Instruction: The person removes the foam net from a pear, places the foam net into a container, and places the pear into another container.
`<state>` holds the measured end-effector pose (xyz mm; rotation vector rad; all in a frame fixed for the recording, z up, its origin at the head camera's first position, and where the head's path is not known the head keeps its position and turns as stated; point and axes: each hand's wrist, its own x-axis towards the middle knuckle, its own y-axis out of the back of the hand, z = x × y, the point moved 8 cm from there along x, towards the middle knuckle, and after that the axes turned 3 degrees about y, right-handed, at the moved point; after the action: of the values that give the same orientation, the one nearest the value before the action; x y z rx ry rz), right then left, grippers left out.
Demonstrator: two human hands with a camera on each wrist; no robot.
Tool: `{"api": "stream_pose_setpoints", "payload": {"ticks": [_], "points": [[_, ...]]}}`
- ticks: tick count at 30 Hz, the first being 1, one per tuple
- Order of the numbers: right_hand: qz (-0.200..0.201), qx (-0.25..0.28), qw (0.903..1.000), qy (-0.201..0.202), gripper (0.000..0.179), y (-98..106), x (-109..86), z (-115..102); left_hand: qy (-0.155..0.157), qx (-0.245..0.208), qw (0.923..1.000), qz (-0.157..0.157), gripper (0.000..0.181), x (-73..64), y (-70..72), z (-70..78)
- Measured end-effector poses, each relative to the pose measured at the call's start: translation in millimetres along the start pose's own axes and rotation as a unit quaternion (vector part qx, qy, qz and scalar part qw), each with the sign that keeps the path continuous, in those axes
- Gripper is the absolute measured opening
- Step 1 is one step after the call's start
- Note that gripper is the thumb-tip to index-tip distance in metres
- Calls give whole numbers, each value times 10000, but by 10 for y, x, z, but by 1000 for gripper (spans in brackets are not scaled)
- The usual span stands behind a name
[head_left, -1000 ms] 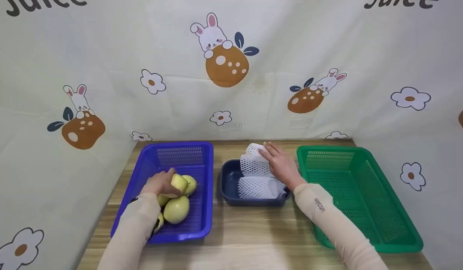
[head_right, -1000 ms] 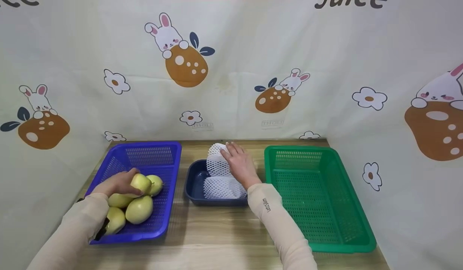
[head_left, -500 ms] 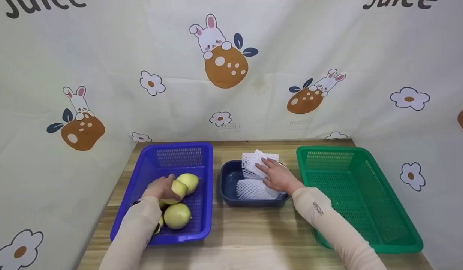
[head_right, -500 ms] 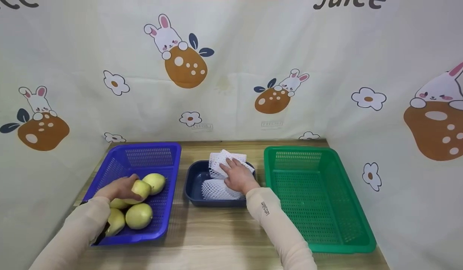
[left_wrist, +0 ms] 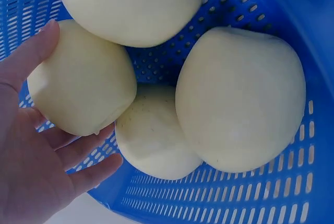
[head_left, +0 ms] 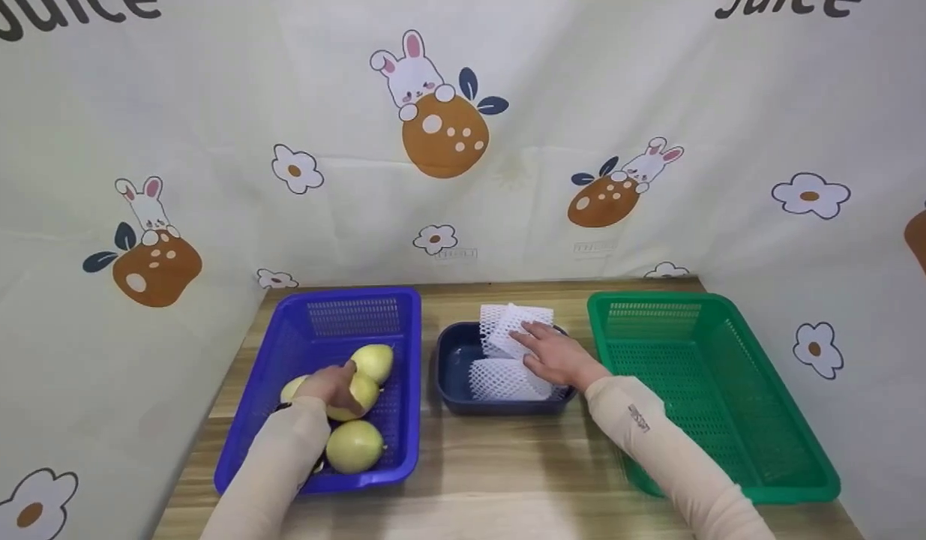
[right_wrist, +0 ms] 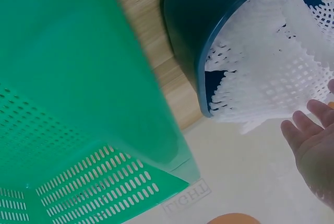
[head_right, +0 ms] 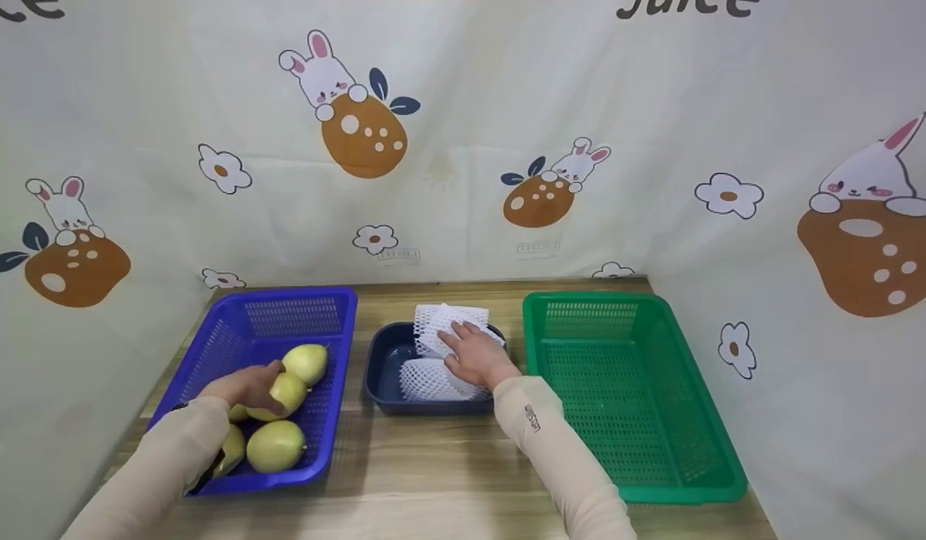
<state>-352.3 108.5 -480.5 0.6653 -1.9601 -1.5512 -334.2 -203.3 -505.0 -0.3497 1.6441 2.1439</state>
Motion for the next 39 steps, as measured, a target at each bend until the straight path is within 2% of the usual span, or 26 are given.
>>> {"api": "stream_pose_setpoints", "payload": {"ticks": [12,22,27,34,39], "points": [[20,-29,10000,-17,43,8,-20,-5,80,56,9999,-90,85,5,-123,13],[-29,-20,9999,-104,44,3,-31,4,-39,618,9980,112,78,37,-168,27],[-15,-17,10000,-74,44,20,-34,-1,-192,651,9976,168,76,25,-176,66],[-49,-26,9999,-161,45,35,-47,37,-249,621,9977,108,76,60,-173,85],[23,-83,9999,-130,44,79,-60,50,-309,450,9983,204,68,70,-114,116]]}}
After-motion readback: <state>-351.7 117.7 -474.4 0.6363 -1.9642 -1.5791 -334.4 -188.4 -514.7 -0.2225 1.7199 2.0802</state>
